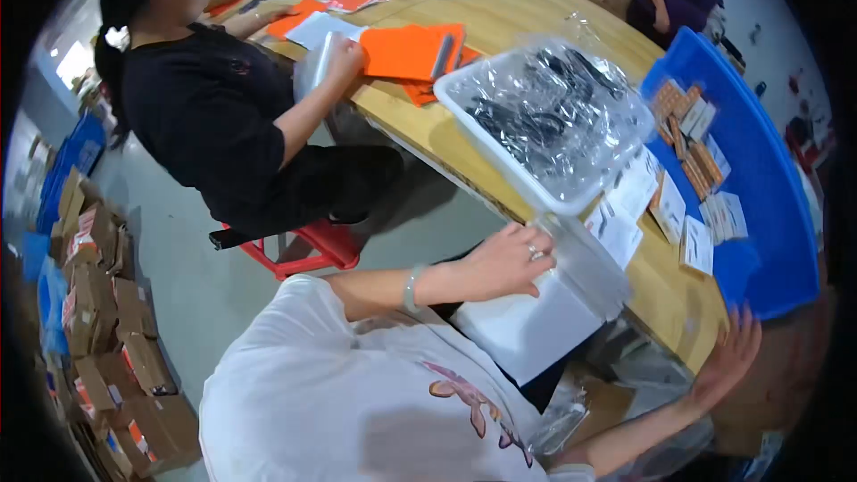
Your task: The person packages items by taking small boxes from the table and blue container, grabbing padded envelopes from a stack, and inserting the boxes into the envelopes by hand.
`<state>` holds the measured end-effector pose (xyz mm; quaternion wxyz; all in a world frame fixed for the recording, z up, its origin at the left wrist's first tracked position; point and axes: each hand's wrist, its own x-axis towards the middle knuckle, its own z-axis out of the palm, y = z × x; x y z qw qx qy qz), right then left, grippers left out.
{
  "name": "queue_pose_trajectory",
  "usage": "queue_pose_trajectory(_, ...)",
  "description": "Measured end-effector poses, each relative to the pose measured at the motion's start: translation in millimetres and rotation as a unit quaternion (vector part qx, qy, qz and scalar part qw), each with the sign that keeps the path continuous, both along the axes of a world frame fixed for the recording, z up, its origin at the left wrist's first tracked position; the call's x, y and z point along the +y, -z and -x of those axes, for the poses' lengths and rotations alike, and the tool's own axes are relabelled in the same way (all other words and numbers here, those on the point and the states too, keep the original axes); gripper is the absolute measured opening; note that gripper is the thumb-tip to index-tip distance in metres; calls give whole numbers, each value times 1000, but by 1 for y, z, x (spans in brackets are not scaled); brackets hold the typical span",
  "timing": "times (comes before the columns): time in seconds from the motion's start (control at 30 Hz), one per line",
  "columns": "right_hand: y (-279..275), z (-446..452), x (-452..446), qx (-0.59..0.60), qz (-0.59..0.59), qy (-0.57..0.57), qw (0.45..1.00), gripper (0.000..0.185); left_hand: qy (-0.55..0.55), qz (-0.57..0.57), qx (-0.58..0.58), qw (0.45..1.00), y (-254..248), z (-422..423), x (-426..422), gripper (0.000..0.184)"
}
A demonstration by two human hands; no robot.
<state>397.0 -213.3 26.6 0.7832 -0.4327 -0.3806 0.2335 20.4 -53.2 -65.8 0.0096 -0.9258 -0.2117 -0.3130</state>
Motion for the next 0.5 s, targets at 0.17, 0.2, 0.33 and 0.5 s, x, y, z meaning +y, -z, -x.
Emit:
queue_pose_trajectory(0.17, 100, -81, 156, -635, 385, 211, 635, 58, 36, -16, 7, 999, -2, -5, 0, 31)
queue_pose_trajectory(0.2, 103, -77, 159, -638, 380, 208, 637, 58, 52, -29, -9, 998, -3, -4, 0, 29)
queue_pose_trajectory(0.33, 118, -58, 128, -685, 400, 247, 557, 56, 87, -42, -52, 994, -5, 5, 9, 23)
queue_pose_trajectory(0.5, 98, 12, 23, -694, 336, 244, 588, 50, 150, 47, -93, 983, 7, -6, 1, 18)
